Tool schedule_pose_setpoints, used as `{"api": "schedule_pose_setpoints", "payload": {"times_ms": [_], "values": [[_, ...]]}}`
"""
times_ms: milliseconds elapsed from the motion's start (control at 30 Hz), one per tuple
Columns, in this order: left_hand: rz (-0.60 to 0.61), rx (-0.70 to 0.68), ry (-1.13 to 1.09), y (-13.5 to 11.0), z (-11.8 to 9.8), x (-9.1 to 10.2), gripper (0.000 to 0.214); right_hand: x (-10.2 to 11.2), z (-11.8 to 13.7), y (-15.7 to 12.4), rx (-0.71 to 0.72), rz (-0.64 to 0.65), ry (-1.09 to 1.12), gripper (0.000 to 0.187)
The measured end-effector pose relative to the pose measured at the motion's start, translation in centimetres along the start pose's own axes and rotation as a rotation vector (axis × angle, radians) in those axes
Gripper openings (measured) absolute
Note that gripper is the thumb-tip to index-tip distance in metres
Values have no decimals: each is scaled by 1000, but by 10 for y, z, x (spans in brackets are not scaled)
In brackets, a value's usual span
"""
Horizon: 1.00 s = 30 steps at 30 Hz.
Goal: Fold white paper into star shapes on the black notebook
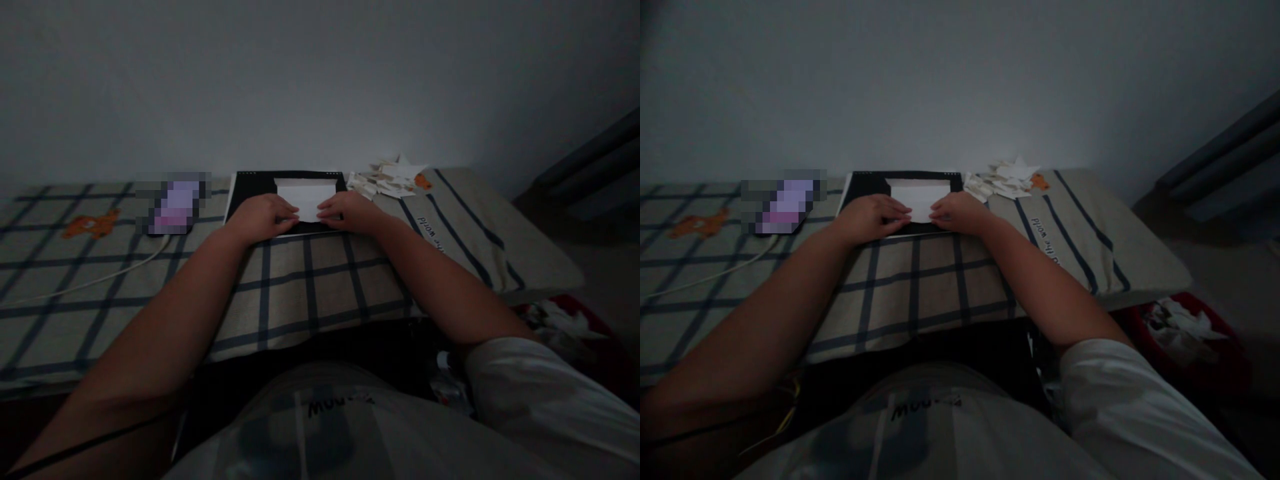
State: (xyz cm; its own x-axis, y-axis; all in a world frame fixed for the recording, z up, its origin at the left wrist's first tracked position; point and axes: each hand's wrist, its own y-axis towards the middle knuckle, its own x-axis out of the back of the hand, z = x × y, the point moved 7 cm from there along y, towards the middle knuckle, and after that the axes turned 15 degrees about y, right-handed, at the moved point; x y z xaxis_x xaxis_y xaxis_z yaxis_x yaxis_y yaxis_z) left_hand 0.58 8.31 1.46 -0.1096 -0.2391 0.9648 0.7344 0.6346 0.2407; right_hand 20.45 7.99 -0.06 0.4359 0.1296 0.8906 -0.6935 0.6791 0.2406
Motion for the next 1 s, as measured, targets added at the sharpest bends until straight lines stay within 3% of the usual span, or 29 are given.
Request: {"api": "schedule_pose_setpoints", "payload": {"times_ms": [300, 533, 767, 1000], "values": [[33, 61, -3, -2, 4, 1, 47, 6, 12, -1, -94, -22, -57, 30], [6, 139, 27, -3, 11, 2, 50, 8, 13, 0, -38, -74, 76, 33], [9, 132, 68, -1, 9, 0, 50, 6, 5, 2, -98, -138, 101, 33], [-79, 299, 145, -1, 14, 5, 42, 3, 10, 2, -101, -81, 67, 37]]}}
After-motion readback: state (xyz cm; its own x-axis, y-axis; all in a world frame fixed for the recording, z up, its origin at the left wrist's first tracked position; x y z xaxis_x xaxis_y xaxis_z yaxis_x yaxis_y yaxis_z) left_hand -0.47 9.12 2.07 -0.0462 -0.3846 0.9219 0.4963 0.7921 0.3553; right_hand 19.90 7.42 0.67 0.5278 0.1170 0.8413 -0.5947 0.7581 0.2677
